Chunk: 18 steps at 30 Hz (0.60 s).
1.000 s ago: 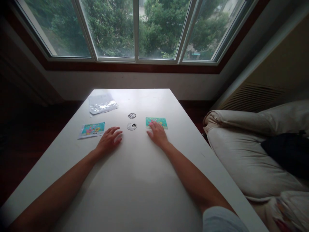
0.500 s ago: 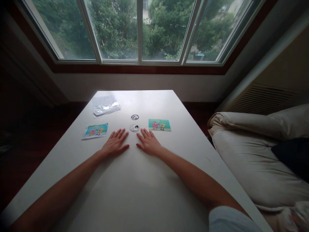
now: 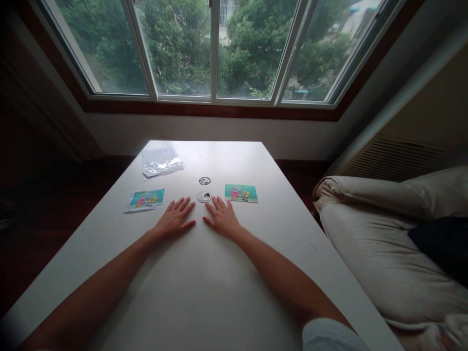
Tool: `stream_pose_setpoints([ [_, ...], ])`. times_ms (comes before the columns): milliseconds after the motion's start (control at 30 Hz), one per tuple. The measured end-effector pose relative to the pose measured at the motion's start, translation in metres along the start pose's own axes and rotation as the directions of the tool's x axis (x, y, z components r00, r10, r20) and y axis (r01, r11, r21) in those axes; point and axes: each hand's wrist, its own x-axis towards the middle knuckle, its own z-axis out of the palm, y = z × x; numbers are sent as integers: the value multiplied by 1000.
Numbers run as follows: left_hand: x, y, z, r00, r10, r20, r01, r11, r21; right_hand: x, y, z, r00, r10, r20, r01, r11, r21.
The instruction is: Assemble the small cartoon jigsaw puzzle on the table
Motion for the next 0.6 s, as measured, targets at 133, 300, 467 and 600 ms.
stream_pose_setpoints([
  [133, -1, 0, 0, 1000, 3, -15, -3, 1000, -1, -1, 4, -4, 1000, -23, 6, 23, 1000, -2],
  [300, -1, 0, -2, 1000, 13, -12, -13, 1000, 8, -7, 2, -7, 998, -58, 11, 58, 998, -6],
  [467, 0, 0, -3, 1000, 20, -6, -20, 1000, 19, -12, 0, -7, 993, -116, 24, 116, 993, 4],
  [600, 0, 0, -3, 999, 34, 4, -34, 999, 23, -9, 6, -7, 990, -136, 44, 135, 990, 42],
])
